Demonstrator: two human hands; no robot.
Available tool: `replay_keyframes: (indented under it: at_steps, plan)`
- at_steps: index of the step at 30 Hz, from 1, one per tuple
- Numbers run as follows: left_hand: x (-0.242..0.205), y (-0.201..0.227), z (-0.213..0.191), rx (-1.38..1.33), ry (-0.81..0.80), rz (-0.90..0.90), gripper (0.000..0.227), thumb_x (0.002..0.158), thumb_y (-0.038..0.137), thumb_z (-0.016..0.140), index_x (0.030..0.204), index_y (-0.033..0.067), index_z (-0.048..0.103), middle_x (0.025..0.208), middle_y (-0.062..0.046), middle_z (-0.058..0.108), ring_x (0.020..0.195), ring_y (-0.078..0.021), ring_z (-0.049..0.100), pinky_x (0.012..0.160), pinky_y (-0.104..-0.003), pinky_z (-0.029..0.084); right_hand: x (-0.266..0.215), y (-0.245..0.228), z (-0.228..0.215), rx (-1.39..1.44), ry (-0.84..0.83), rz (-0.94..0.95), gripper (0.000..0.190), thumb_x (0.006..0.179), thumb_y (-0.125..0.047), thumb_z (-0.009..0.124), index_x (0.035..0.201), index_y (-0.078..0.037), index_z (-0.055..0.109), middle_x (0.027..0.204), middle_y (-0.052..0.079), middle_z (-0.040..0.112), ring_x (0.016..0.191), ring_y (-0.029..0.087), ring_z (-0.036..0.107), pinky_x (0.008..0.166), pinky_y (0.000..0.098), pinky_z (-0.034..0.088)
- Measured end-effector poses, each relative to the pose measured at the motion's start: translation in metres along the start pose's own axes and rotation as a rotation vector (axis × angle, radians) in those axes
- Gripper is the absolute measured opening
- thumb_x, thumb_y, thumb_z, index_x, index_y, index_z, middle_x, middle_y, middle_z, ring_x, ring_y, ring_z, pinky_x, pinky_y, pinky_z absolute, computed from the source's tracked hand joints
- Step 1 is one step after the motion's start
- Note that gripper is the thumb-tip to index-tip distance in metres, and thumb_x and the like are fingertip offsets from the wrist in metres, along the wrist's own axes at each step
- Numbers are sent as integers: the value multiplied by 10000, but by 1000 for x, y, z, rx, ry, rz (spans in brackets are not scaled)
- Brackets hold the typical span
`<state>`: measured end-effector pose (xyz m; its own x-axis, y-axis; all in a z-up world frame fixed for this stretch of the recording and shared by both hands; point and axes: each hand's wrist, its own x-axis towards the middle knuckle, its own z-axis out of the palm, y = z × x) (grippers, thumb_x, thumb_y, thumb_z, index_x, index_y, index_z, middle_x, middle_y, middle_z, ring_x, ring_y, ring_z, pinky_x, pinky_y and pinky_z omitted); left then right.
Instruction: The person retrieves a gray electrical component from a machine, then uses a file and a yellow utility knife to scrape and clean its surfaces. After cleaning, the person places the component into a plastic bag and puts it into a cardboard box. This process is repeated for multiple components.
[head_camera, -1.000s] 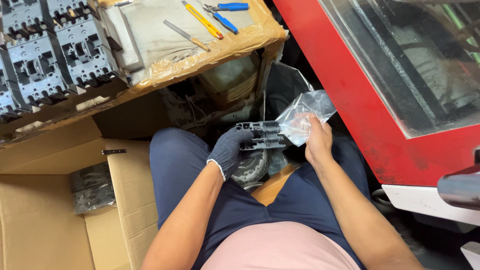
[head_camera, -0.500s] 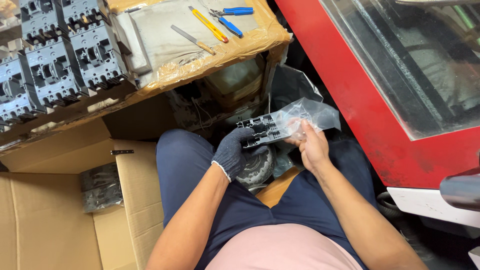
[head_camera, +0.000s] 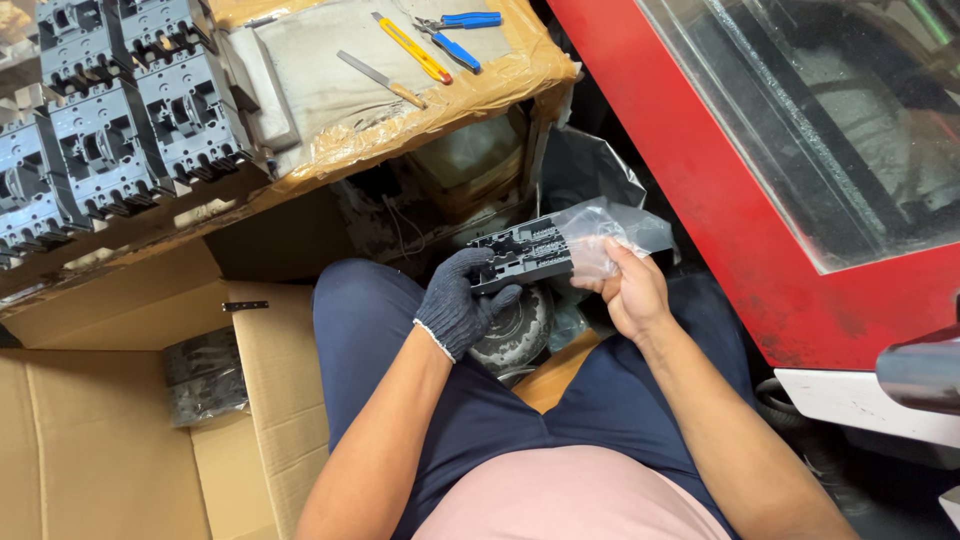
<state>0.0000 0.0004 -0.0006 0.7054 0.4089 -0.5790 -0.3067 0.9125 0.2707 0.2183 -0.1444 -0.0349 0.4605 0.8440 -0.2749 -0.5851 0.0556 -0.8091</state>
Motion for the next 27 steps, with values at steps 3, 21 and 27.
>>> replay_keyframes:
  at_steps: [3,21,27]
  plan:
    - [1,0,-2,2,37,-2,269,904,180,621,1090,-13,641,984,-173,723,827,-282,732,639,-350,658,-2,-4,2,39,-1,33,334,1049,-233,495,1250,15,594,1178,162,701,1046,298,704,845,473,591]
    - [-10,-13,13,305,-96,365,351,891,117,638,1234,41,639,1083,-87,711,958,-211,687,828,-372,596,-9,4,24,-62,-72,100,391,1075,-256,434,1339,7,553,1250,174,682,1096,302,690,863,432,576]
    - [-19,-12,20,433,-232,351,580,881,112,664,1438,13,533,1257,-116,681,1134,-218,647,1001,-344,533,-10,6,20,-35,-188,146,466,1117,-321,387,1322,54,575,1228,221,697,1086,347,705,845,434,582]
